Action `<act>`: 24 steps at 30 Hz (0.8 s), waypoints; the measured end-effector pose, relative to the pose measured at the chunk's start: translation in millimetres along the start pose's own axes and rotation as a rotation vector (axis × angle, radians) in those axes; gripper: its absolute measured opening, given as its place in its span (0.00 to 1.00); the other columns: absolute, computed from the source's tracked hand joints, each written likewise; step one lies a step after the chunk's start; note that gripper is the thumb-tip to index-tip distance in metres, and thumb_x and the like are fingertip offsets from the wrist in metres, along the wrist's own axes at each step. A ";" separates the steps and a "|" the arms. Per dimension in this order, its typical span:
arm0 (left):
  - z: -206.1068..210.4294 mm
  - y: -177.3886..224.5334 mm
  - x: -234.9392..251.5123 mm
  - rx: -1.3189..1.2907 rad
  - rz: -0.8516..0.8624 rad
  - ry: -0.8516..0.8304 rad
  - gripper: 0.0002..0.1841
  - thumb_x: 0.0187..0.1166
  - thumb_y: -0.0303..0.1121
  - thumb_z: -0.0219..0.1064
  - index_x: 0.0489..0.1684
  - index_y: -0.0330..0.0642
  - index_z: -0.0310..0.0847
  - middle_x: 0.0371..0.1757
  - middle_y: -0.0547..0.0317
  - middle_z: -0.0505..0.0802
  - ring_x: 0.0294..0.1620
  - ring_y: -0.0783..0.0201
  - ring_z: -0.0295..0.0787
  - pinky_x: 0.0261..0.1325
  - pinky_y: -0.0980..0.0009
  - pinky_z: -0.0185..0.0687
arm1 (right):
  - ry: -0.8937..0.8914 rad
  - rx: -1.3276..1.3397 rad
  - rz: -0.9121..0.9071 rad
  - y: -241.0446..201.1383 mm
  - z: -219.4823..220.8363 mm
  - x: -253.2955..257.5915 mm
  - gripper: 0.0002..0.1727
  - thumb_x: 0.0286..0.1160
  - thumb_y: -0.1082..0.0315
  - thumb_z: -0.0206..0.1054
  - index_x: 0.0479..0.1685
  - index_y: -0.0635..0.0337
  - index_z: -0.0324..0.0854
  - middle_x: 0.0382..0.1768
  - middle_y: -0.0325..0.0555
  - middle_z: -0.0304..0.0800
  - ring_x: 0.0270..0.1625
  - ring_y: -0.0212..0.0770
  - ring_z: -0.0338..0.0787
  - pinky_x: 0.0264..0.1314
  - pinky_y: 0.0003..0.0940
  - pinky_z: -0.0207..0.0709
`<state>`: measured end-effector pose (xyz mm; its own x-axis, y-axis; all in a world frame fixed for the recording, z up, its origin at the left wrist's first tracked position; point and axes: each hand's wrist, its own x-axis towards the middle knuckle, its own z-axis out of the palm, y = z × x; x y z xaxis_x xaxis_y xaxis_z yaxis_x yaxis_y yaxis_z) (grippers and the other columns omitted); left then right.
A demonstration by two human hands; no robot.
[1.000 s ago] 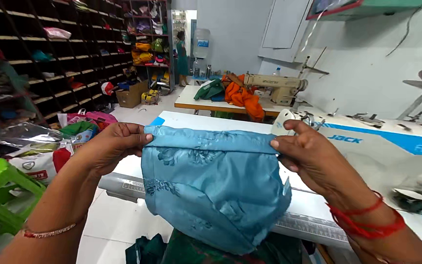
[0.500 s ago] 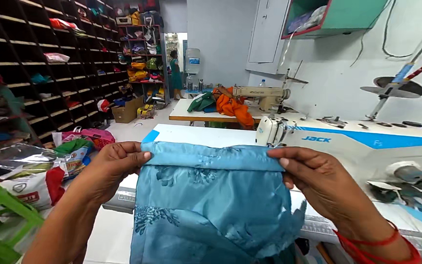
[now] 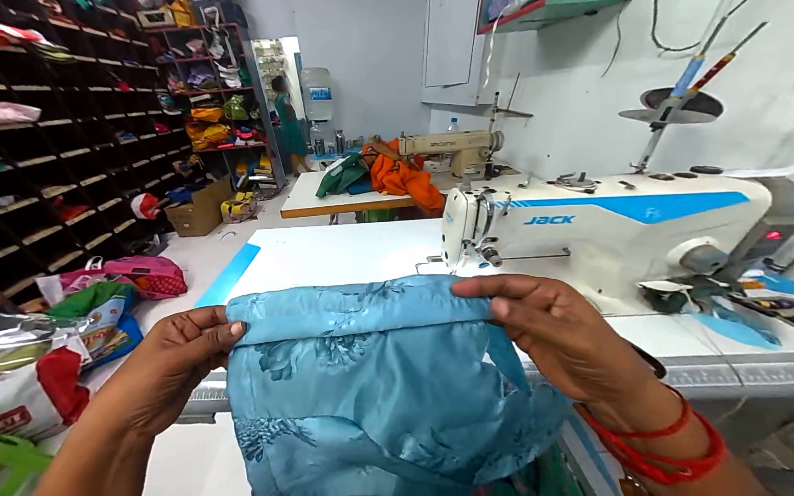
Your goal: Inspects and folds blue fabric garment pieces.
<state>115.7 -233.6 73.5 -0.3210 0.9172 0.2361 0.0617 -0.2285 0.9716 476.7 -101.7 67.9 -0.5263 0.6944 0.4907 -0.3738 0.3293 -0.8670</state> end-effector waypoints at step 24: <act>20.2 -35.0 32.3 0.012 -0.097 -0.106 0.06 0.73 0.26 0.70 0.33 0.48 0.93 0.29 0.63 0.97 0.26 0.75 0.93 0.33 0.79 0.90 | 0.070 -0.085 0.123 26.5 -36.1 3.6 0.18 0.72 0.84 0.65 0.55 0.60 0.92 0.49 0.41 0.96 0.39 0.27 0.91 0.45 0.19 0.86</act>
<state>122.4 -189.4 47.5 -0.2242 0.9642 0.1413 0.0469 -0.1342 0.9898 492.5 -67.4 43.5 -0.5089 0.7747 0.3754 -0.2423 0.2895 -0.9260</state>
